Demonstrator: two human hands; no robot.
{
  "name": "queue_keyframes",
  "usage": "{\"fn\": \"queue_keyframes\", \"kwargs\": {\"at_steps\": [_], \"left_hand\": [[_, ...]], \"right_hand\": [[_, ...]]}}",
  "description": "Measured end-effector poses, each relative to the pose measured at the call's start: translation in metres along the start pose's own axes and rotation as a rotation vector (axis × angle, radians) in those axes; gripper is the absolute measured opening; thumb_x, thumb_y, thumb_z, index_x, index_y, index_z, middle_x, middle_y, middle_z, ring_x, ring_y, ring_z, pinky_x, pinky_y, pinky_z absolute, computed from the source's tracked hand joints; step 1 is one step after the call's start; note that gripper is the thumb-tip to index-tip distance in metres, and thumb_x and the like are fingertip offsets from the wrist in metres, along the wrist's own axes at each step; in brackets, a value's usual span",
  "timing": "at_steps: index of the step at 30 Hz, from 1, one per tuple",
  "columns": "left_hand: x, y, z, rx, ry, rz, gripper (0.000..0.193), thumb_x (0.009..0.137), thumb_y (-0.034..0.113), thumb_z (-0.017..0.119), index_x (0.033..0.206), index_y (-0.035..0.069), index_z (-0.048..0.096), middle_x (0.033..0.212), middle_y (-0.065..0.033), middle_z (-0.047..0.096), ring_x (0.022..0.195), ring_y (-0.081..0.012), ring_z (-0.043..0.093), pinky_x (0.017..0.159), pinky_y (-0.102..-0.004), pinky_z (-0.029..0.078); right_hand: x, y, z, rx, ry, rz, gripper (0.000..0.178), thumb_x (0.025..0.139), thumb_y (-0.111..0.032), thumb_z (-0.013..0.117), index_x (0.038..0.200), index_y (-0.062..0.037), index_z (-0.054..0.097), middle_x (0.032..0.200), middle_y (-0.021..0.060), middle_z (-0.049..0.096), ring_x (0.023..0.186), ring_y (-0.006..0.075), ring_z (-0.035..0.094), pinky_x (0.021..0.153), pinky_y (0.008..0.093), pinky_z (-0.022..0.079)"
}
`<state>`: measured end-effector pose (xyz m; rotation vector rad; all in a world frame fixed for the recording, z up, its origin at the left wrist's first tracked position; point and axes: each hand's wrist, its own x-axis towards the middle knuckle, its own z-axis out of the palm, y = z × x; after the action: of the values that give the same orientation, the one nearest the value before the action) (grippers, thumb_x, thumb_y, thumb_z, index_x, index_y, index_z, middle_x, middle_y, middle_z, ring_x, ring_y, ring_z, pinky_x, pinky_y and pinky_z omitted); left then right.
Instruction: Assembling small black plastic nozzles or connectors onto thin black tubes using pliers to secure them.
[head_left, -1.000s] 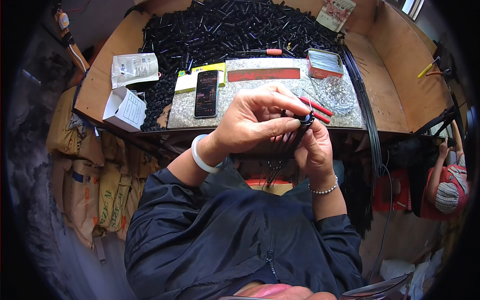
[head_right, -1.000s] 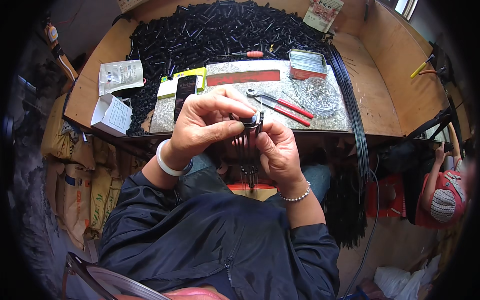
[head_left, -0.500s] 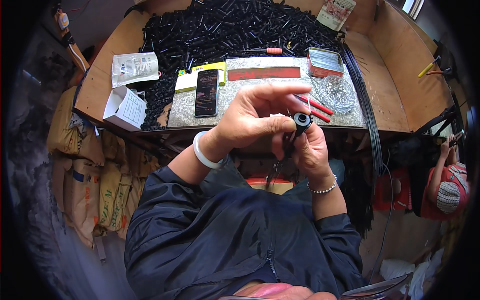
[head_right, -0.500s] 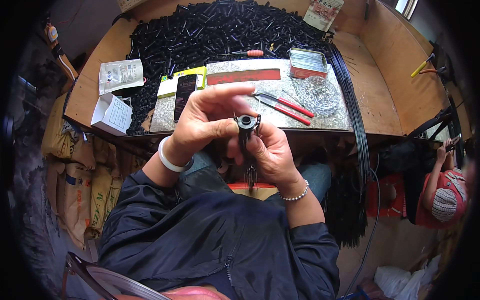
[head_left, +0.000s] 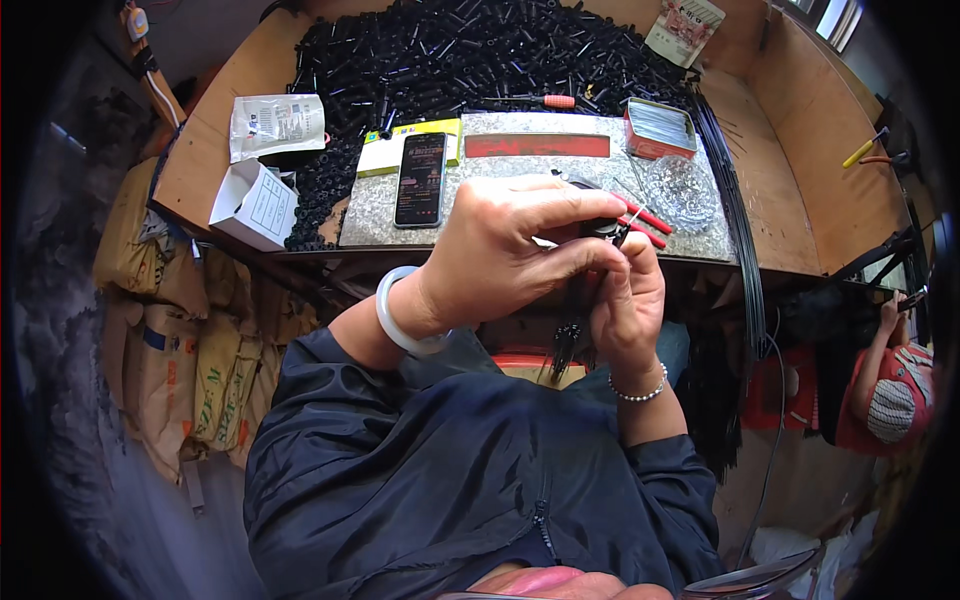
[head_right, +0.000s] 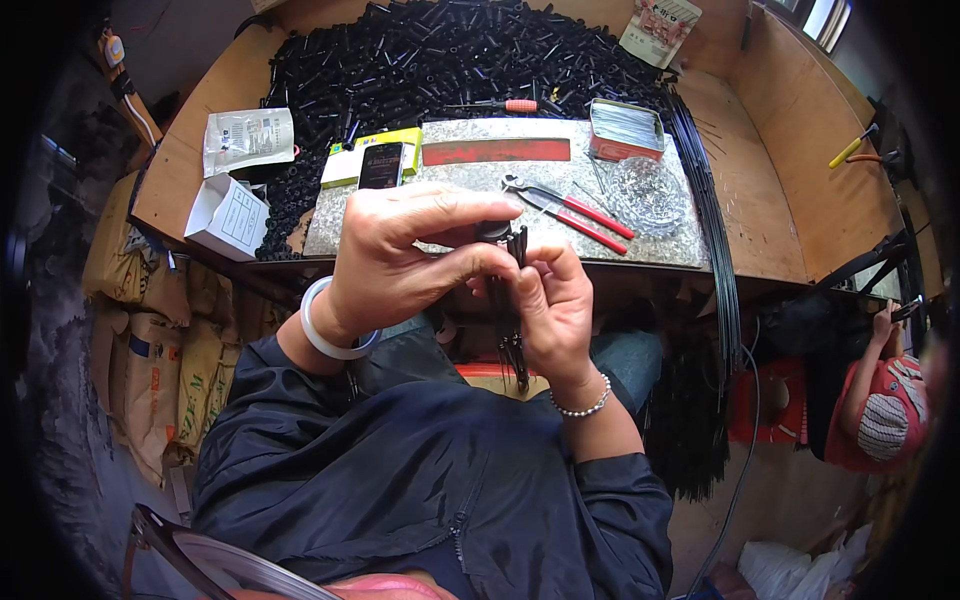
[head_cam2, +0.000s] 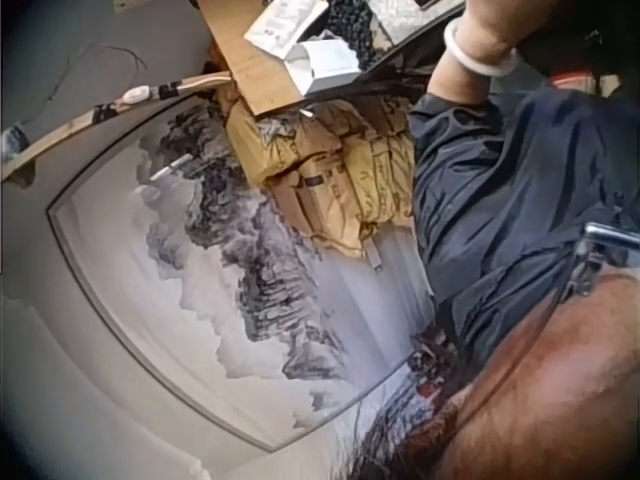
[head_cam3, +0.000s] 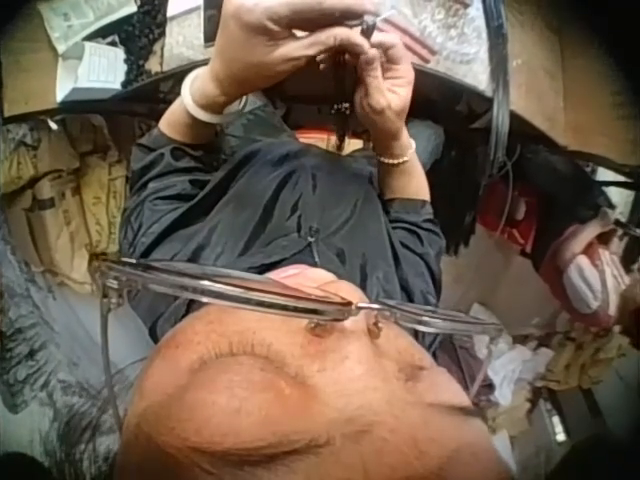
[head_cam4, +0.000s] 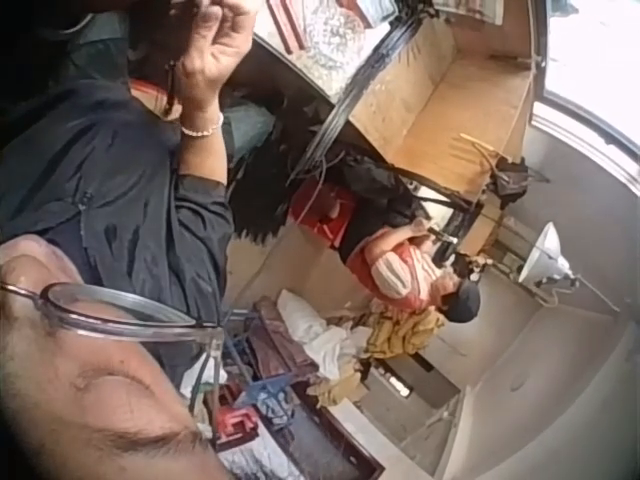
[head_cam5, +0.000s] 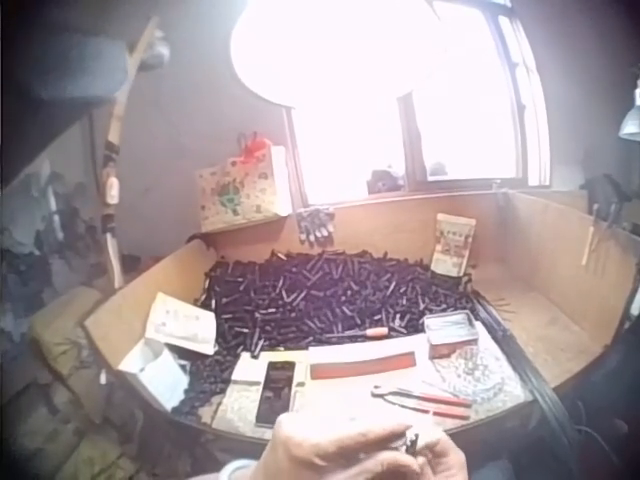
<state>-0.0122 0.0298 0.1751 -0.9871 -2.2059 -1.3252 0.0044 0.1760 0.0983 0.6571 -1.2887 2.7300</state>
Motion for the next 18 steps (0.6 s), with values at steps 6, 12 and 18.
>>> {"fn": "queue_keyframes", "kwargs": {"at_steps": [6,12,18], "left_hand": [[0.0,-0.004,-0.001,-0.057,-0.008,-0.014,0.029,0.073,0.008,0.075,0.099,-0.002,0.067,0.077,-0.0085,0.068,0.065,-0.0104,0.065,0.058,-0.022,0.052],[-0.001,-0.005,-0.004,-0.048,-0.023,0.031,0.029,0.072,0.005,0.075,0.098,-0.002,0.067,0.079,-0.0095,0.068,0.07,-0.011,0.065,0.062,-0.0223,0.052],[0.005,-0.012,-0.007,-0.096,-0.071,0.101,0.027,0.071,0.006,0.076,0.095,-0.002,0.068,0.079,-0.0103,0.068,0.069,-0.0124,0.066,0.063,-0.0226,0.052]], "right_hand": [[0.002,-0.001,-0.019,0.142,-0.134,0.073,0.012,0.089,-0.009,0.058,0.093,0.0019,0.056,0.09,0.0142,0.066,0.081,0.0186,0.066,0.077,0.0305,0.054],[0.004,-0.012,-0.018,0.069,-0.151,0.13,0.009,0.084,-0.004,0.064,0.09,0.003,0.063,0.091,0.0139,0.066,0.081,0.0182,0.066,0.077,0.0302,0.054],[0.008,-0.017,-0.017,-0.032,-0.228,0.187,0.008,0.083,0.0,0.063,0.091,0.0029,0.062,0.089,0.0123,0.065,0.082,0.0169,0.065,0.077,0.0287,0.053]]}}
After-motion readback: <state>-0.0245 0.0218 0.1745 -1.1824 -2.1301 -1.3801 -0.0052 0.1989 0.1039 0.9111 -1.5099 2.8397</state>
